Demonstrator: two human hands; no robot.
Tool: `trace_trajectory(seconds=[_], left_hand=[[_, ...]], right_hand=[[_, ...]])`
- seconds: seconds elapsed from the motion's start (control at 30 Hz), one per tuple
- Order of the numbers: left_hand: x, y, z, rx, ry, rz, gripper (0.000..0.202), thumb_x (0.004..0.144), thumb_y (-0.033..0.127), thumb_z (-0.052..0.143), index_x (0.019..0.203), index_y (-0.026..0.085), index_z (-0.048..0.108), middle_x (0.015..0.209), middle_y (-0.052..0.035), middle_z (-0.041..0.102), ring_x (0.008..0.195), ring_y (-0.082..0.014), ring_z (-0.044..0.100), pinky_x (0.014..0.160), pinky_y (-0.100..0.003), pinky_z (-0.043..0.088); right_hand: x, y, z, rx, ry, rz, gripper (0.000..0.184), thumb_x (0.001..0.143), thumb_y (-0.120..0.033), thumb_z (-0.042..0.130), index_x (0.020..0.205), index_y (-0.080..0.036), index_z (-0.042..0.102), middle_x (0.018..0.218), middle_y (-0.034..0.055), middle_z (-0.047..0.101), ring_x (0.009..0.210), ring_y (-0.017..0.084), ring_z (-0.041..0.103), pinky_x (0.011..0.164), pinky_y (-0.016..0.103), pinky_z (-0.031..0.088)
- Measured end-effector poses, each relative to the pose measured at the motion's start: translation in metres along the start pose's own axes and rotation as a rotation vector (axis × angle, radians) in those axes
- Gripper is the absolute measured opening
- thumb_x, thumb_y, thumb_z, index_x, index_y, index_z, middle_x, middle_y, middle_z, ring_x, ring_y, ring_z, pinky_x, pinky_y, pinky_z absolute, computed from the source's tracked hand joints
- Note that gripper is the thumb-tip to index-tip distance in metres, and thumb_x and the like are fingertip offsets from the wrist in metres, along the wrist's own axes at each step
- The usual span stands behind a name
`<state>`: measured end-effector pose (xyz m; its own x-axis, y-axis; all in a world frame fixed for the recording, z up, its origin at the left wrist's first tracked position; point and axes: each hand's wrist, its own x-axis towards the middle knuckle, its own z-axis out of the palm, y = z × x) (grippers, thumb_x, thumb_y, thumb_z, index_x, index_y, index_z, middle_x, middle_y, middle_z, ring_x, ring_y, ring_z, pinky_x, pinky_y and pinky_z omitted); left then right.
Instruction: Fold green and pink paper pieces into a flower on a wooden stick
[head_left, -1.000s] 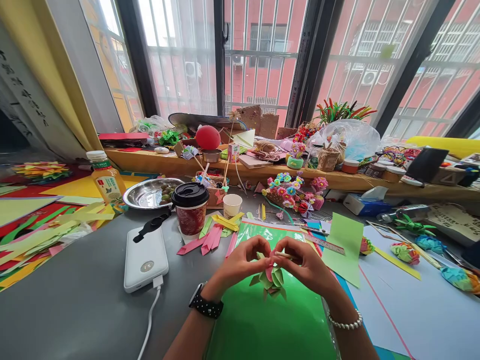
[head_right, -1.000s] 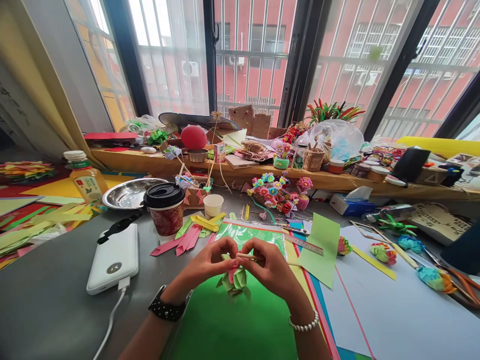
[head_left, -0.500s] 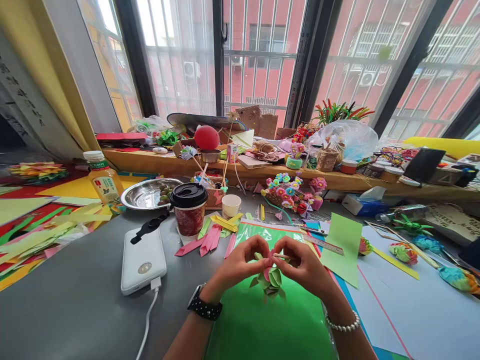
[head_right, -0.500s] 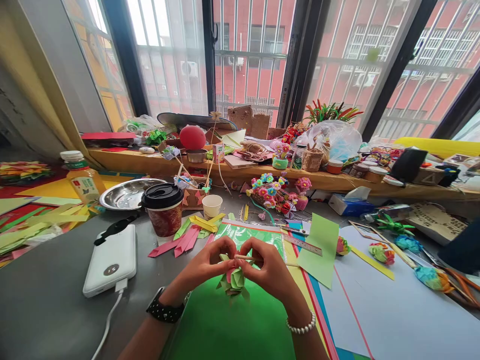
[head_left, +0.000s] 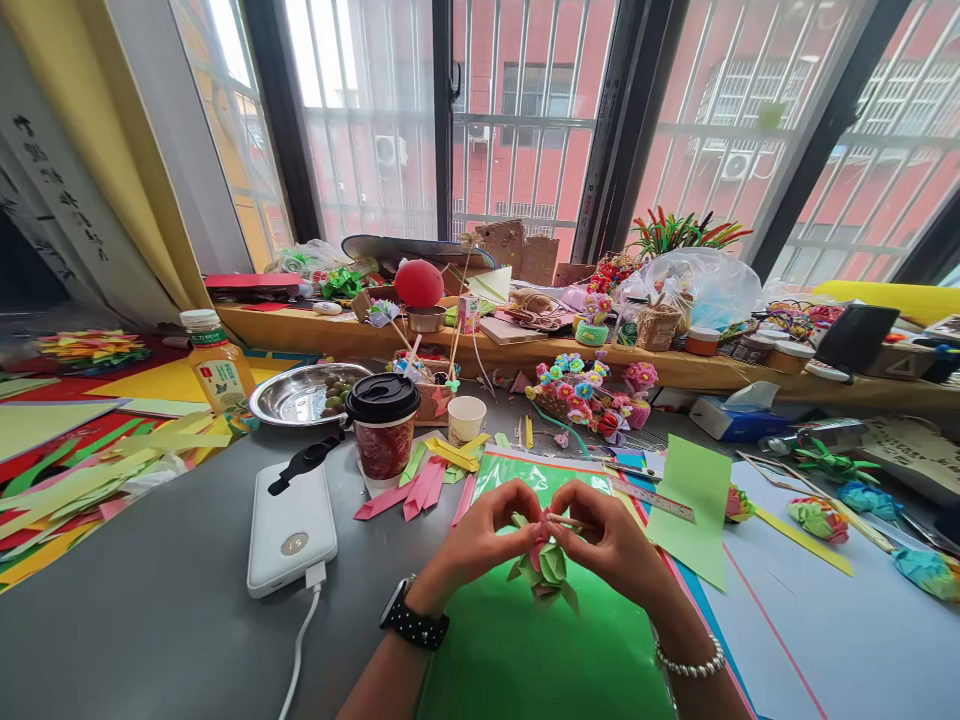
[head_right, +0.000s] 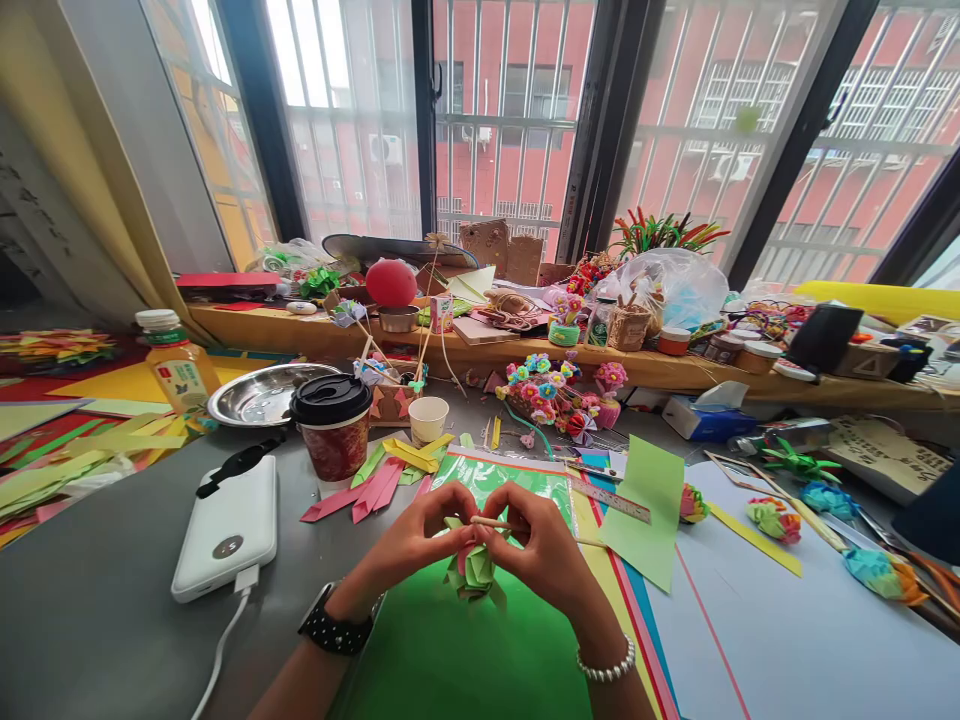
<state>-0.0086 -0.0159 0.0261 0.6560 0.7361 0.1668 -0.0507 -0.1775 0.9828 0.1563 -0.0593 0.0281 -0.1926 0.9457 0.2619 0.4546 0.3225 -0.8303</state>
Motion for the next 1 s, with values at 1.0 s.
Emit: trace_trajectory(seconds=[1.0], left_hand=[[-0.0002, -0.0003, 0.0013, 0.027, 0.041, 0.091, 0.019, 0.072, 0.031, 0.06, 0.076, 0.015, 0.052, 0.075, -0.0004, 0.05, 0.073, -0.0119, 0.049, 0.068, -0.024, 0.041]], right_hand=[[-0.0011, 0.0026, 0.0009, 0.022, 0.046, -0.03, 0.014, 0.078, -0.03, 0.052, 0.077, -0.017, 0.05, 0.056, -0.0064, 0.032, 0.049, 0.007, 0.027, 0.043, 0.02, 0.023]])
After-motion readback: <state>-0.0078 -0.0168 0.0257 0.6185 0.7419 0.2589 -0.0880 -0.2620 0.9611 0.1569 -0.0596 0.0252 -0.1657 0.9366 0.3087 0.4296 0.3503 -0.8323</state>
